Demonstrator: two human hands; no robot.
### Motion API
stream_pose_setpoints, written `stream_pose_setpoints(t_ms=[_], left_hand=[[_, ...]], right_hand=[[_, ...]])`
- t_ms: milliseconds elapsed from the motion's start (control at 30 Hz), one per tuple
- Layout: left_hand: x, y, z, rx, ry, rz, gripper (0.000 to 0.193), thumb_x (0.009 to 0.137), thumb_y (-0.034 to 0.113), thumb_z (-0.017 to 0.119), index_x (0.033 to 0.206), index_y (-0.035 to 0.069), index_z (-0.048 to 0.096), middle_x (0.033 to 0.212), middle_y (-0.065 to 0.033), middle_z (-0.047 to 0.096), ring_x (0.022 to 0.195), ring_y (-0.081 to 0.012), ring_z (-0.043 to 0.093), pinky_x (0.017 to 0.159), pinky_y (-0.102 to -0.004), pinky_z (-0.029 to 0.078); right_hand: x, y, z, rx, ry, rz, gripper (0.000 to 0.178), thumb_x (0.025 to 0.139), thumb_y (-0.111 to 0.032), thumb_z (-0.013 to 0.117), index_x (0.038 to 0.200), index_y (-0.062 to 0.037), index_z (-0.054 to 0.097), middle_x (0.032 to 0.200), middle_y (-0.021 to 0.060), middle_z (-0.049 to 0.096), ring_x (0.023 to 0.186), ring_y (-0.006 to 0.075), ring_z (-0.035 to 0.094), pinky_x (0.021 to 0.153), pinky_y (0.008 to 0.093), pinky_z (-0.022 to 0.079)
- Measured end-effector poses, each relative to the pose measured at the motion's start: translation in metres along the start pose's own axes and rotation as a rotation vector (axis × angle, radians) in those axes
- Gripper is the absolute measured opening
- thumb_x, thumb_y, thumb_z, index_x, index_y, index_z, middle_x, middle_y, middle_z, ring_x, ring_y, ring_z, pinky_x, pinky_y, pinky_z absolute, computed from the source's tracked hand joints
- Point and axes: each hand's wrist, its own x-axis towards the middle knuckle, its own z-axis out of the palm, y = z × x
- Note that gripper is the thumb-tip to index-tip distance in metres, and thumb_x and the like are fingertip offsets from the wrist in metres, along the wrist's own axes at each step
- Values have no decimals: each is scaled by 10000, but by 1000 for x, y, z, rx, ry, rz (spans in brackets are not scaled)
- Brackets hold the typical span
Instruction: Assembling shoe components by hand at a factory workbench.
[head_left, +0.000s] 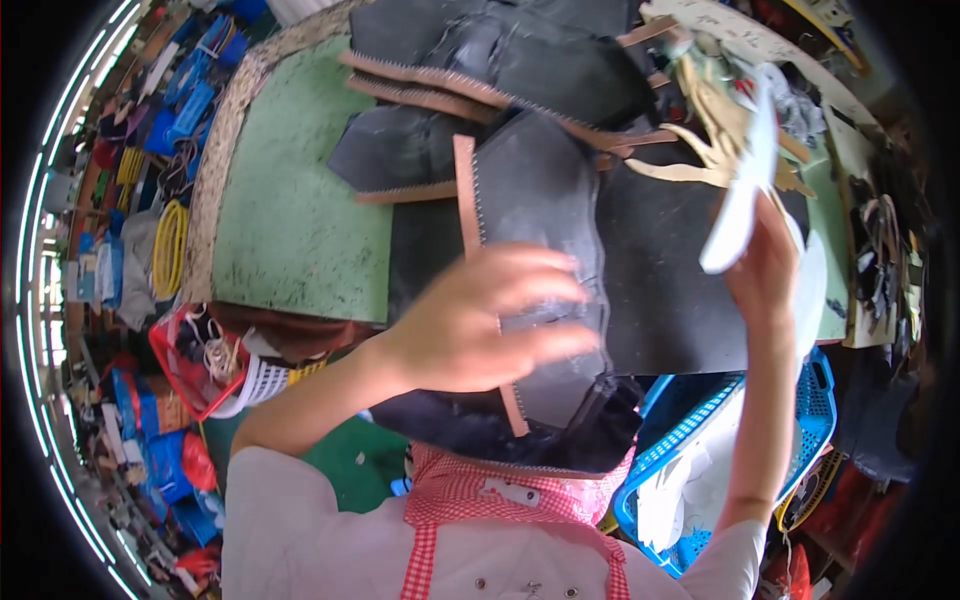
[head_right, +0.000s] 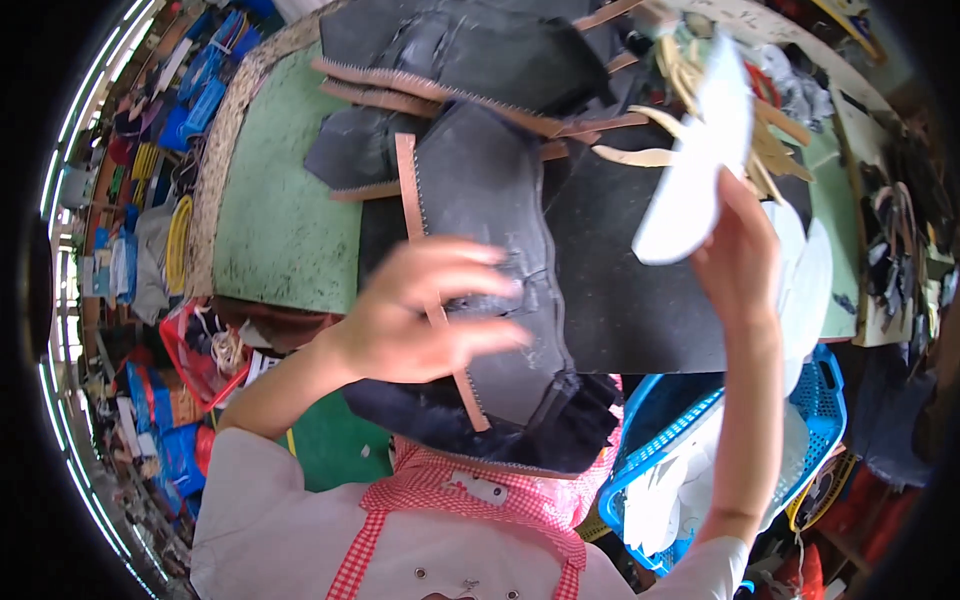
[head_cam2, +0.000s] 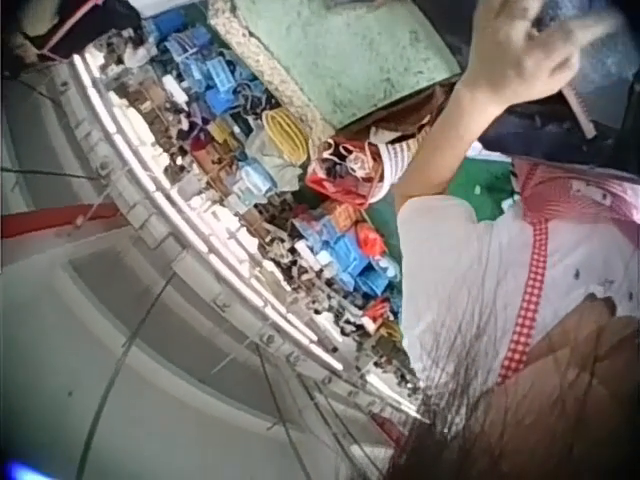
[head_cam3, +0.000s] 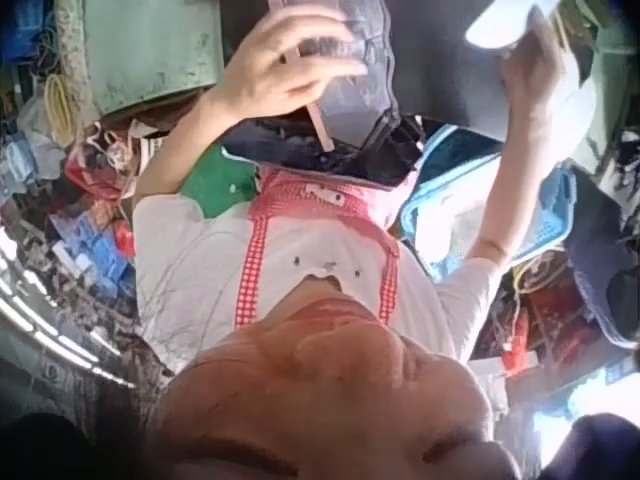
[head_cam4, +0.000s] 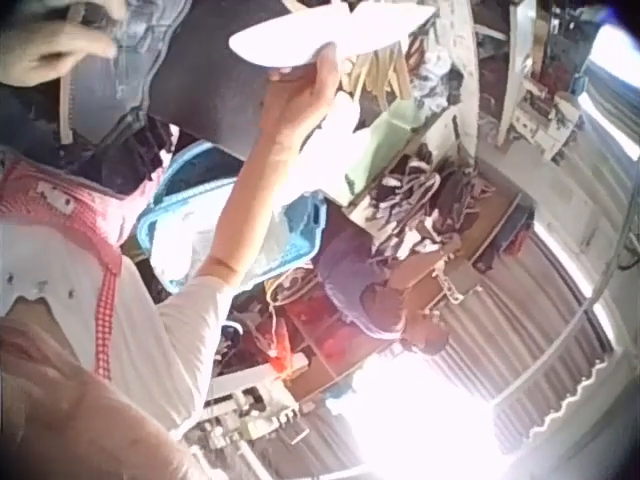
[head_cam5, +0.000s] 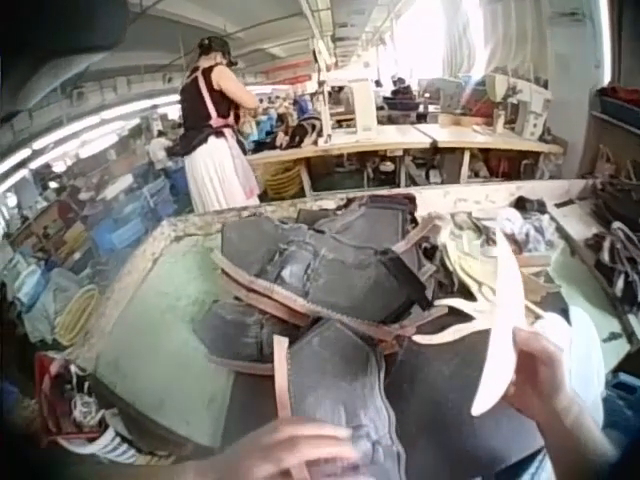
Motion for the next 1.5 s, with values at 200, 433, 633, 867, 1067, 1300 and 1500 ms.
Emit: stream_pose_setpoints(t_ms=[200, 433, 633, 867, 1067, 1300, 1500], left_hand=[[-59, 20, 2, -132, 28, -864, 433, 828, 279, 829, 1095, 39, 587, 1010, -96, 607, 939, -245, 586, 776, -379, 475], [-18, 57, 23, -812, 355, -794, 127, 966, 11, 658, 1050, -20, 568, 771, -63, 492, 698, -80, 460, 607, -246, 400], [28, 62, 16, -838, 276, -633, 114, 1037, 49, 558, 1144, 8, 561, 720, -60, 495, 624, -74, 437, 565, -229, 384], [46, 58, 28, -805, 274, -682, 103, 1066, 102, 524, 1104, 12, 554, 670, -71, 467, 583, -55, 423, 523, -249, 333], [51, 56, 31, -816, 213, -659, 135, 1064, 123, 537, 1127, 5, 552, 694, -73, 509, 602, -64, 445, 538, -251, 365], [46, 57, 23, -1004, -18, -664, 264, 929, 23, 728, 1123, 3, 550, 842, -9, 621, 783, -28, 609, 682, -222, 511], [48, 37, -5, -837, -310, -782, 135, 941, 5, 696, 1033, -8, 599, 730, 7, 633, 667, -30, 580, 619, -211, 496]], right_hand=[[-52, 47, 6, -131, -193, 188, 491, 928, -401, 675, 1176, 20, 632, 1067, 164, 687, 929, 242, 694, 857, 359, 549], [-98, 44, 27, -95, -348, 91, 318, 856, -270, 795, 972, -15, 644, 892, 128, 644, 821, 217, 673, 716, 362, 562], [-130, 6, 81, -603, -50, -238, 474, 692, -75, 934, 1053, 23, 642, 1011, 158, 756, 896, 226, 755, 868, 328, 578], [-124, 13, 81, -561, 58, -277, 493, 786, -54, 872, 1191, 38, 607, 1054, 137, 751, 990, 205, 733, 921, 323, 559], [-124, 7, 74, -631, 100, -198, 484, 796, -61, 861, 1198, 38, 611, 998, 109, 751, 912, 177, 734, 834, 290, 570], [-115, 4, 71, -814, 90, -112, 384, 818, -64, 829, 1126, 43, 626, 805, 78, 725, 666, 132, 703, 632, 243, 552], [-115, -21, 66, -629, 90, -117, 640, 746, -221, 883, 1214, 43, 535, 885, 99, 719, 768, 158, 714, 632, 244, 542]])
